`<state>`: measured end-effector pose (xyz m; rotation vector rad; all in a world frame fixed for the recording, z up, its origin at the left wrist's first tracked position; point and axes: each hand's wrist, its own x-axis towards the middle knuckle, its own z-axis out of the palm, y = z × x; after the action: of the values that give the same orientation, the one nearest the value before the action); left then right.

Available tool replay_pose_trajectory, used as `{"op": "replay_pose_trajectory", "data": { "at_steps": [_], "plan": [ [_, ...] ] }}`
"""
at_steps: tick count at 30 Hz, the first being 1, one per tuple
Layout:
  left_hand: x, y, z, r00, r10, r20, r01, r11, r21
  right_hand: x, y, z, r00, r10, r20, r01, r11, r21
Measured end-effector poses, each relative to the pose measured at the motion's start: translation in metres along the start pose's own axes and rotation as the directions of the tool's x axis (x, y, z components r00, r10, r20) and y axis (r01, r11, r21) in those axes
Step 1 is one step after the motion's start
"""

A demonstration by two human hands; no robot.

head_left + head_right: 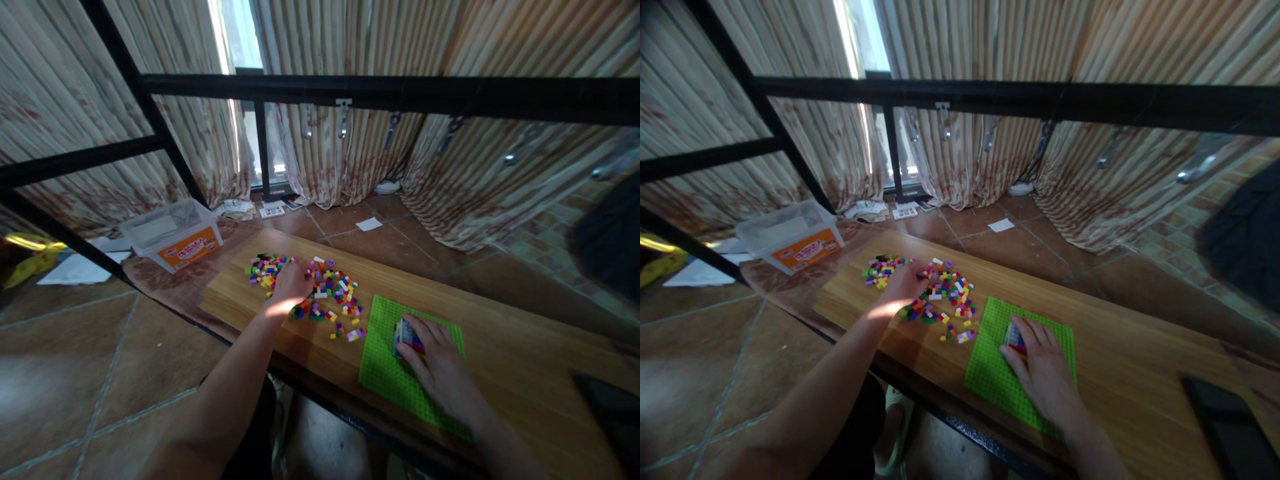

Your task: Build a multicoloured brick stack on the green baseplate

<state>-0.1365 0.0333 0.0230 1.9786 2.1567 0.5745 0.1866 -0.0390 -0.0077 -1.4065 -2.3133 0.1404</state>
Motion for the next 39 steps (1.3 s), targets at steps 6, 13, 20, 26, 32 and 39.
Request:
{"op": "replay_pose_trajectory", "data": {
  "at_steps": [6, 13, 20, 26, 32, 39],
  "plan": [
    [0.002, 0.007, 0.014, 0.995, 0.102, -0.004, -0.101, 0.992, 0.081, 0.001, -0.002, -0.002, 0.999, 0.05, -0.009, -0.049, 0.995, 0.083],
    [0.008, 0.012, 0.008, 0.998, 0.054, -0.041, -0.064, 0.953, -0.295, 0.005, -0.004, -0.011, 0.968, 0.209, -0.136, -0.172, 0.955, 0.241],
    [-0.017, 0.071, 0.007, 0.958, 0.276, 0.073, -0.028, 0.345, -0.938, 0.012, -0.013, -0.026, 0.869, 0.392, -0.303, -0.22, 0.853, 0.472],
    [-0.041, 0.11, 0.025, 0.887, 0.431, 0.164, 0.078, 0.21, -0.975, 0.012, -0.023, -0.03, 0.912, 0.297, -0.283, -0.099, 0.829, 0.55],
    [-0.053, 0.127, 0.038, 0.862, 0.473, 0.184, 0.124, 0.156, -0.98, 0.013, -0.027, -0.028, 0.951, 0.232, -0.203, -0.066, 0.798, 0.599],
    [-0.048, 0.127, 0.052, 0.896, 0.396, 0.199, 0.094, 0.269, -0.958, 0.016, -0.008, -0.027, 0.911, 0.356, -0.208, -0.161, 0.772, 0.615]
  ]
}}
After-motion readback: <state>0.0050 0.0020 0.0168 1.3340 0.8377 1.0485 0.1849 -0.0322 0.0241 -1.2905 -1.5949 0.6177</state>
